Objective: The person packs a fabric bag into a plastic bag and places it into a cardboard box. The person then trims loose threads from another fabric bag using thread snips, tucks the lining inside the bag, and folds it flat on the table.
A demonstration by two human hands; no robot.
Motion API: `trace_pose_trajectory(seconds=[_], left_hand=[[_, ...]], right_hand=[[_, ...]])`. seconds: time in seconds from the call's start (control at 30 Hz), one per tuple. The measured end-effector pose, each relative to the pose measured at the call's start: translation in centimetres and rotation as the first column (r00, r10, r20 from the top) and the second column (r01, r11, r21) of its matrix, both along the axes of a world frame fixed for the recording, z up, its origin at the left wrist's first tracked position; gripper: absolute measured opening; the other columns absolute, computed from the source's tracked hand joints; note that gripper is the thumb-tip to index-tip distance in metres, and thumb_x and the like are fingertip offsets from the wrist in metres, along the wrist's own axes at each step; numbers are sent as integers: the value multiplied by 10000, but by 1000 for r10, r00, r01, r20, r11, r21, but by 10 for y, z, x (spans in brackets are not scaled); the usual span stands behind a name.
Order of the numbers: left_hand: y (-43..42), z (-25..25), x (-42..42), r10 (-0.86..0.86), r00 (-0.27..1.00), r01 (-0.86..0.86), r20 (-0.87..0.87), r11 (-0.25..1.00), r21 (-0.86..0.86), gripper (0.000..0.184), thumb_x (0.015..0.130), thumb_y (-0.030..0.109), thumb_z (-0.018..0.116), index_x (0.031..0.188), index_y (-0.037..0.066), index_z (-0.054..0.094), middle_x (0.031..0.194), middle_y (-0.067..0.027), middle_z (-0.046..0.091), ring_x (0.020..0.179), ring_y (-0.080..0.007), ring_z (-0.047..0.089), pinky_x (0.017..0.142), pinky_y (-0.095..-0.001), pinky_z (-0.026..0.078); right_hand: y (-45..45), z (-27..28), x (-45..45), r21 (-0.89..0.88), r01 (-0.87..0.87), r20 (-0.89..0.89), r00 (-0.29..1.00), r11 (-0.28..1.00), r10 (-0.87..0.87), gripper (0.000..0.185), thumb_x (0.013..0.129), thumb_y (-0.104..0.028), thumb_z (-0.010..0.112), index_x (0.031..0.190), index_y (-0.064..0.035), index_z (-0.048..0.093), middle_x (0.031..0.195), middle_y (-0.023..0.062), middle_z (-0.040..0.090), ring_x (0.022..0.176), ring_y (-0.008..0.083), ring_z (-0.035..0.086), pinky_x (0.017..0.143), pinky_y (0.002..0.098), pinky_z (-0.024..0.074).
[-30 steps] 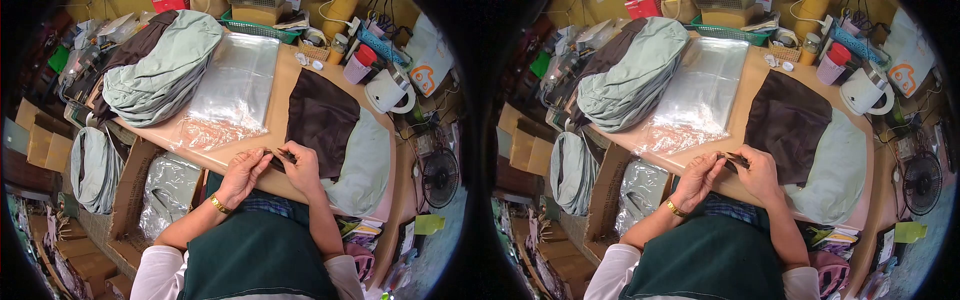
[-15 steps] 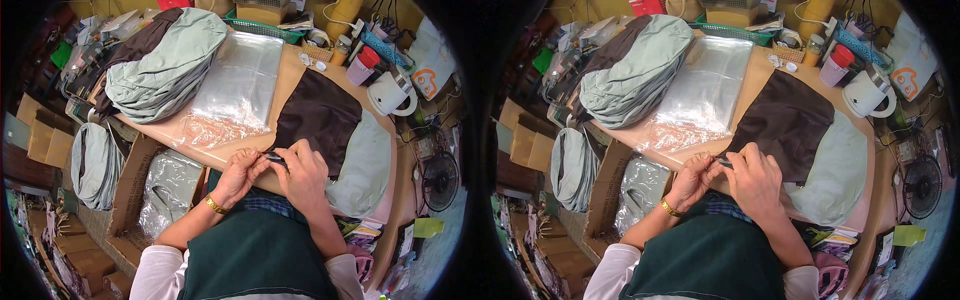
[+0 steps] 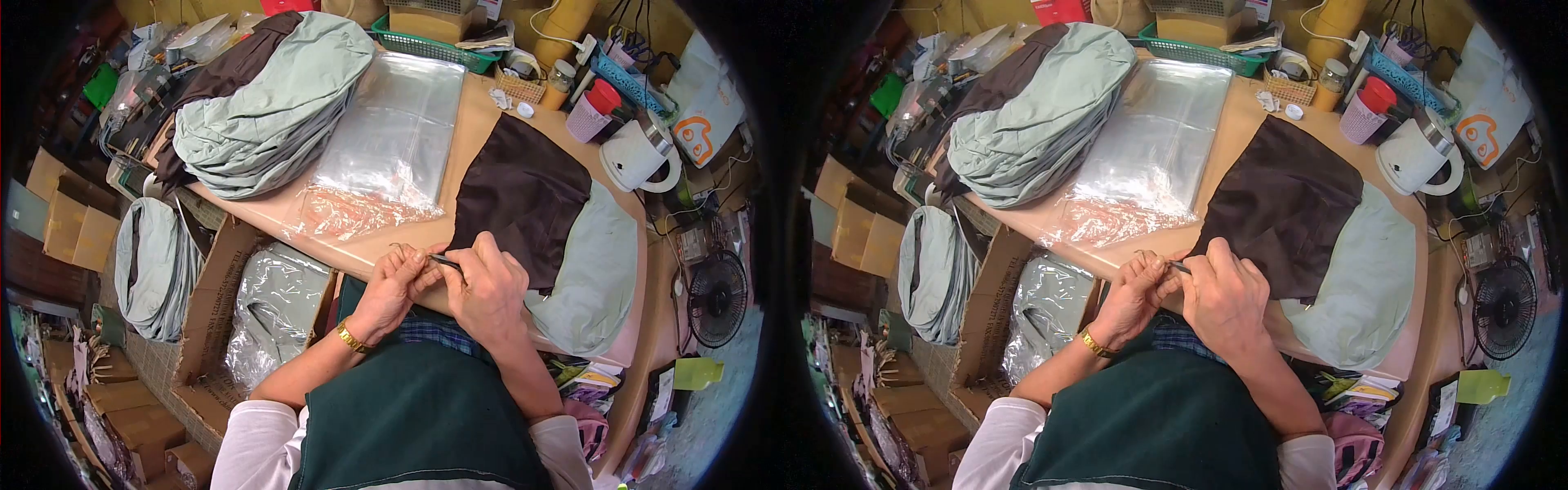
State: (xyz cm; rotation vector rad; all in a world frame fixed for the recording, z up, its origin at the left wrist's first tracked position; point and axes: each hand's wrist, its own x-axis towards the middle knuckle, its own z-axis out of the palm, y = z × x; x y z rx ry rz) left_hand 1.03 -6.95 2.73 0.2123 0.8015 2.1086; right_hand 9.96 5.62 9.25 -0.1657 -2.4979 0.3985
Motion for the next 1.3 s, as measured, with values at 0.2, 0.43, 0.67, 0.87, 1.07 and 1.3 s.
trace_pose_trajectory(seconds=[0.2,0.43,0.67,0.87,1.07,1.3], left_hand=[[-7,9,-3,37,999,-37,-19,999,-24,188,1025,144,483,945,-20,526,1107,-145,598,968,-188,657,903,-298,561],[-83,-7,-75,420,845,-505,-331,830,-236,261,979,175,539,748,60,501,620,16,446,505,-85,376,477,-224,305],[-84,12,-64,-169,250,-766,-953,568,-301,362,894,149,660,1180,-6,500,1070,-152,582,767,-171,597,716,-299,488],[1,-18,-21,-285,528,-338,-800,794,-506,401,873,212,719,1167,-20,576,1010,-133,649,612,-138,585,586,-307,492],[-3,-21,-31,-415,640,-196,-646,725,-660,273,893,191,696,734,-24,646,519,-50,532,505,-119,513,502,-315,425],[-10,-35,-31,-367,529,-283,-765,774,-567,229,933,167,655,776,8,608,667,-16,569,618,-72,497,572,-251,414]], right_hand=[[15,-2,-1,-135,104,76,993,985,-94,317,728,-155,762,1009,-79,635,931,104,527,782,304,616,651,410,482],[69,-80,12,-222,349,239,925,910,-297,402,813,-227,741,1143,-73,572,1042,136,594,892,360,635,740,438,513],[71,-92,13,-187,299,200,944,936,-262,341,815,-125,727,1115,-62,579,1011,146,672,832,320,676,706,389,516],[68,-88,16,-218,293,198,947,931,-252,309,823,-103,712,1101,-60,585,979,150,681,830,317,683,724,382,524],[67,-89,16,-237,328,239,932,915,-272,309,797,-94,713,1080,-78,591,990,123,668,859,317,664,732,399,509],[69,-90,16,-264,287,175,953,921,-247,270,837,-129,717,1075,-52,614,956,137,689,782,288,684,694,353,529]])
